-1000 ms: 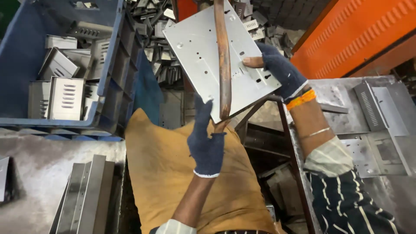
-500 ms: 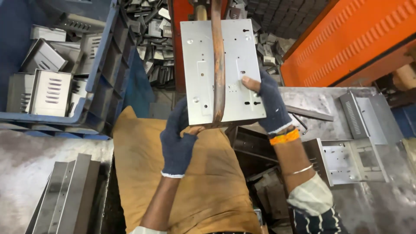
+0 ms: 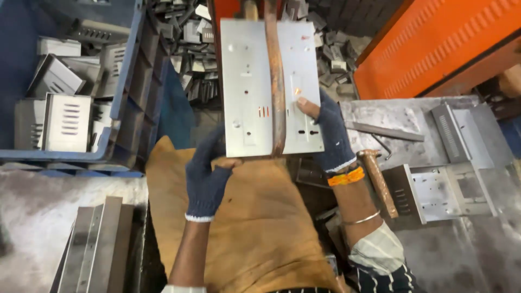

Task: Joining metal casing components together using a spot welding machine and a hammer.

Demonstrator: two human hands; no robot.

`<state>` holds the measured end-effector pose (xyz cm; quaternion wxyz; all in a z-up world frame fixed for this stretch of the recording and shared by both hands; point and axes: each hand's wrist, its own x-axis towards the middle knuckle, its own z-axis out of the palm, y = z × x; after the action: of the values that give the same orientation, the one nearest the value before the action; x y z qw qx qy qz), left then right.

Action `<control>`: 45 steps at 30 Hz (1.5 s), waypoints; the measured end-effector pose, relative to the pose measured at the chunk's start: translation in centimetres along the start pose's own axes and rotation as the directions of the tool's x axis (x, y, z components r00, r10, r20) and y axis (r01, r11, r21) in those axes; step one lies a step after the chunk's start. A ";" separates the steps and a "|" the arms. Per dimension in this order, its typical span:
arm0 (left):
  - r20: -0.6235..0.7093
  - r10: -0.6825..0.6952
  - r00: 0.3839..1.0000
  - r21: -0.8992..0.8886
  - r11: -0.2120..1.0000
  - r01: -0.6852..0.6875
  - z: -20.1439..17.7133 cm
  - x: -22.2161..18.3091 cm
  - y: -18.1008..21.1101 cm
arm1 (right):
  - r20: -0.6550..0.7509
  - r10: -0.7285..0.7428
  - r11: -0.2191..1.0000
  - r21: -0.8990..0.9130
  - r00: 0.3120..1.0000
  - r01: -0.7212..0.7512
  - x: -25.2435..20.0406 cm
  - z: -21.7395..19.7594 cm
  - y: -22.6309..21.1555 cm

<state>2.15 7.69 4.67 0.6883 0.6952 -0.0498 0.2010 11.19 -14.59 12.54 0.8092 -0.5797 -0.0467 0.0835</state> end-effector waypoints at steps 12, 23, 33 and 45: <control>-0.031 -0.114 0.993 -0.024 0.993 0.113 -5.9 2.2 -0.4 | -0.025 -0.285 0.951 0.118 0.958 0.286 5.1 -2.8 10.4; -0.187 0.147 0.971 0.111 0.986 -0.127 3.9 0.7 0.4 | -0.116 -0.072 0.942 0.319 0.991 0.106 -0.6 -5.3 8.9; 0.231 -0.424 0.876 -0.189 0.863 0.468 4.3 -2.7 -1.5 | 0.210 -0.533 0.304 -0.856 0.820 0.417 -6.0 -14.5 22.9; 0.415 -0.434 0.800 -0.242 0.794 0.557 9.1 -5.9 2.5 | -0.377 -0.471 -0.111 -0.871 0.797 -0.478 -10.9 -24.9 15.5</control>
<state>-2.18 -2.52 5.22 0.8106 0.5722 -0.0155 -0.1240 3.47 -34.94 -9.92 0.0563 -0.9694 0.1697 -0.1679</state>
